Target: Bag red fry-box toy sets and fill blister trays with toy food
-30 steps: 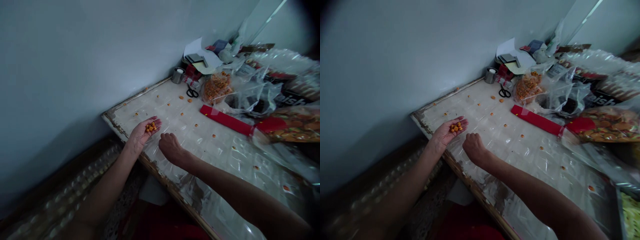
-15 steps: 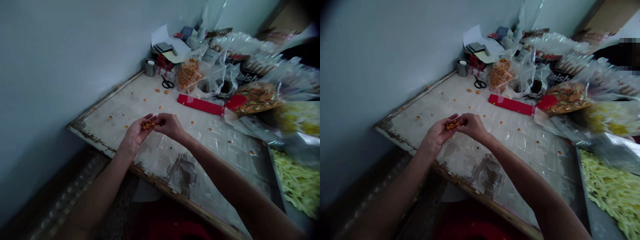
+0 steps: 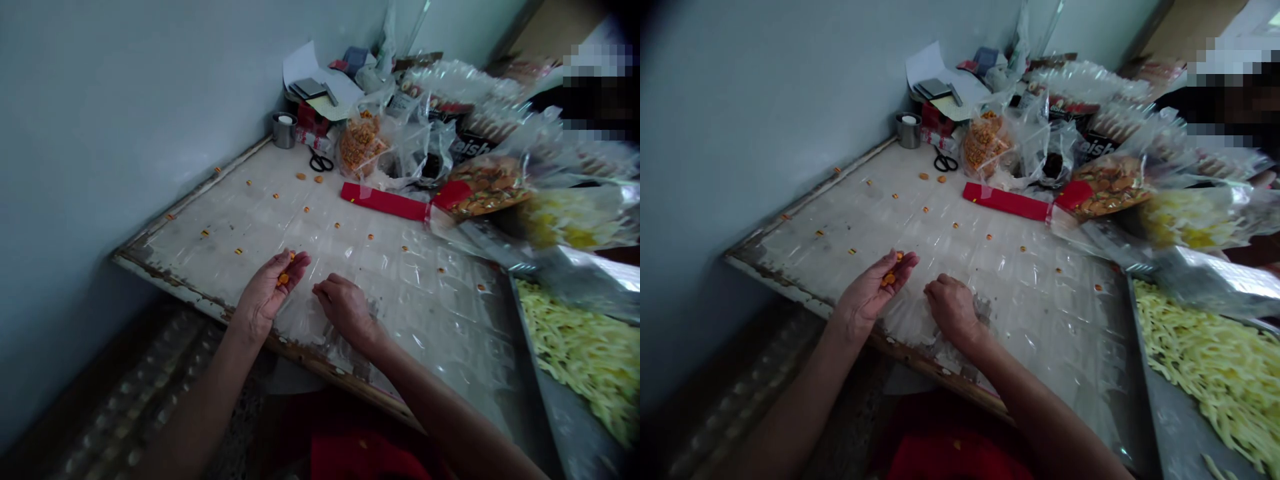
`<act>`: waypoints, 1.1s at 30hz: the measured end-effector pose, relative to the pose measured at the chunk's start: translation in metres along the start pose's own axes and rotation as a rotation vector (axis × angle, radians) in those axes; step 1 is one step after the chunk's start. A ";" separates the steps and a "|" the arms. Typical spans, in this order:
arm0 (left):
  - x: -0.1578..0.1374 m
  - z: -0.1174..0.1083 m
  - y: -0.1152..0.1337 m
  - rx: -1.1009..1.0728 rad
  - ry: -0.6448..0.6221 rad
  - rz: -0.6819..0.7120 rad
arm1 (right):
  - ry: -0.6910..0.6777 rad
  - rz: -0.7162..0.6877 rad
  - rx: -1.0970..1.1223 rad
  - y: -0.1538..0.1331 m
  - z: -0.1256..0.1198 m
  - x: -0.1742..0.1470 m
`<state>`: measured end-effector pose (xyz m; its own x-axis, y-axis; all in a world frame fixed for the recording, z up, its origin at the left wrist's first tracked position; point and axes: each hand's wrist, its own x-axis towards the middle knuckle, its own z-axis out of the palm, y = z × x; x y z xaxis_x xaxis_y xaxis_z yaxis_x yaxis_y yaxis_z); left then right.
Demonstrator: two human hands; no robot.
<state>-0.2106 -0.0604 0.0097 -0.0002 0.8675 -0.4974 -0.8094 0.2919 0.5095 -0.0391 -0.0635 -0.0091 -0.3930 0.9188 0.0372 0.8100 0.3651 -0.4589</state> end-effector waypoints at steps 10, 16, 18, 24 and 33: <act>-0.019 -0.017 -0.005 -0.030 0.095 0.053 | -0.044 0.161 0.260 0.021 0.003 0.028; -0.025 -0.025 -0.014 -0.017 0.092 0.026 | -0.187 0.151 0.017 0.025 -0.014 0.058; -0.026 -0.024 -0.012 -0.017 0.089 0.043 | -0.312 0.101 -0.010 0.027 -0.025 0.072; -0.033 -0.022 -0.008 -0.001 0.123 0.117 | -0.453 0.147 0.350 0.038 -0.037 0.081; -0.027 -0.018 -0.026 0.184 0.130 0.194 | -0.195 -0.032 0.082 0.033 -0.015 0.058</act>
<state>-0.2001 -0.0991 -0.0033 -0.2294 0.8588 -0.4581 -0.6666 0.2043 0.7168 -0.0289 0.0043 -0.0083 -0.5009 0.8577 -0.1163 0.7610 0.3724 -0.5313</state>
